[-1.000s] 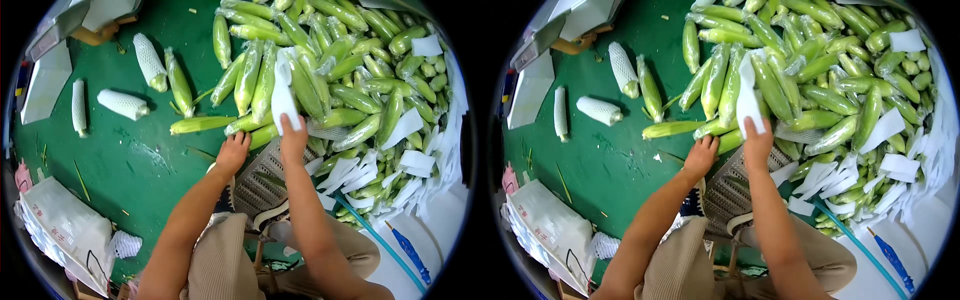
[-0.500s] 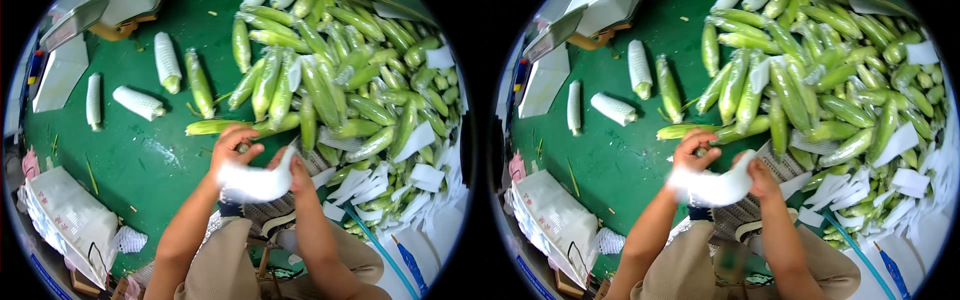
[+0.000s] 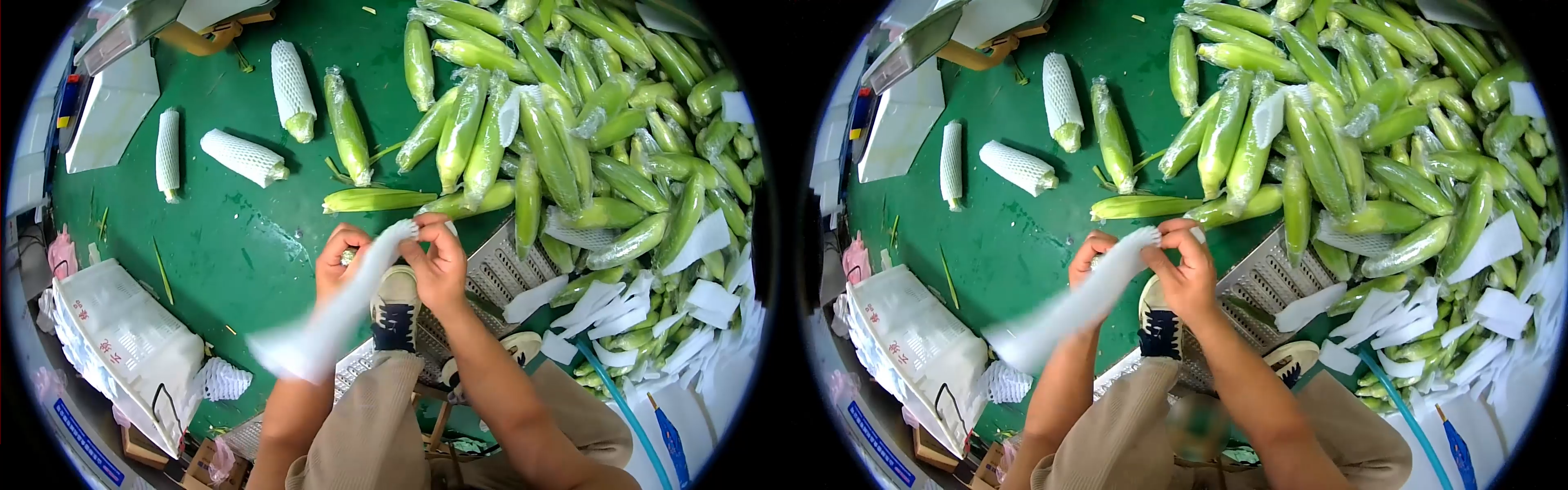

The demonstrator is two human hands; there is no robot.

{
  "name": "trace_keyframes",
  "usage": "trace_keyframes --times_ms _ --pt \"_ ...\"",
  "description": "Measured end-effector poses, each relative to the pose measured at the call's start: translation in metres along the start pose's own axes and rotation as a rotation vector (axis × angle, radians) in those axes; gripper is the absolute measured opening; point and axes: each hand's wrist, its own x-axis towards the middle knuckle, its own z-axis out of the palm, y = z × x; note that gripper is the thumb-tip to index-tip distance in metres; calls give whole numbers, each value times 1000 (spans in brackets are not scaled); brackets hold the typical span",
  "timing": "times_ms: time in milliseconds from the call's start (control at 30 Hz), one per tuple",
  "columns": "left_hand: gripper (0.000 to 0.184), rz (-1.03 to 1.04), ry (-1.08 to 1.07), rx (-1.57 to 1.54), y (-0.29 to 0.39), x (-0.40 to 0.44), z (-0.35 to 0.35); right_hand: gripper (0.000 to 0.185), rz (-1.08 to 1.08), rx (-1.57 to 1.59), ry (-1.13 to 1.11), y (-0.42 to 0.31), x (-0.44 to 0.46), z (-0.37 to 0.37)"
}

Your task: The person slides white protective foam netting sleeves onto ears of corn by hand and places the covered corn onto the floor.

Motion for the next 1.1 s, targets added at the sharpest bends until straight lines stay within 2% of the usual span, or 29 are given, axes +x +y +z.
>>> trace_keyframes --times_ms 67,167,200,233,267,333,367,400,433,500,533,600,633,667,733,767,800,867,967,1067,1100 --pt "17 -211 45 -139 5 -5 3 19 35 -83 -204 -8 2 -5" --pt "23 -50 -134 27 9 -1 0 20 94 -11 -173 -7 5 2" --pt "18 -70 -178 61 6 0 -6 18 15 -112 -181 -8 8 -1" --pt "9 22 -143 39 2 1 -6 17 49 -64 -175 -5 8 -3" --pt "10 27 -86 28 -1 0 -6 16 85 -13 -172 -3 6 -5" --pt "13 33 23 8 -2 -3 -5 19 215 369 -189 -8 6 -10" --pt "16 246 15 328 -1 0 -11 22 334 533 -126 -10 5 -8" --pt "16 249 17 601 10 -3 -9 25 448 695 -59 -24 8 -2" --pt "20 258 19 872 21 -6 -7 32 591 707 -70 -51 15 6" --pt "24 329 -19 1004 34 -6 -6 26 720 703 -124 -51 17 11" --pt "24 147 -190 1092 59 -4 -4 21 755 683 -171 -45 14 12" --pt "24 -233 -536 1231 97 -1 2 20 775 620 -76 -44 13 20" --pt "28 11 -119 644 10 -41 -11 20 768 616 -40 -36 11 22" --pt "34 171 -83 591 -6 -48 -14 20 761 613 -4 -32 9 22" --pt "33 -330 22 -101 28 -45 3 18 784 724 68 -37 8 25" --pt "35 -427 21 -275 31 -47 0 19 813 738 47 -35 3 26" --pt "26 -407 64 -488 43 -42 5 19 843 753 28 -32 -3 25" --pt "24 -500 81 -626 32 -48 1 19 906 797 41 -26 -6 25" --pt "22 -505 180 -939 38 -55 6 14 845 669 28 -19 -9 23" --pt "23 -421 266 -1040 36 -53 8 11 762 514 24 1 -17 21" --pt "19 -494 300 -994 12 -55 4 11 714 469 24 6 -19 21"
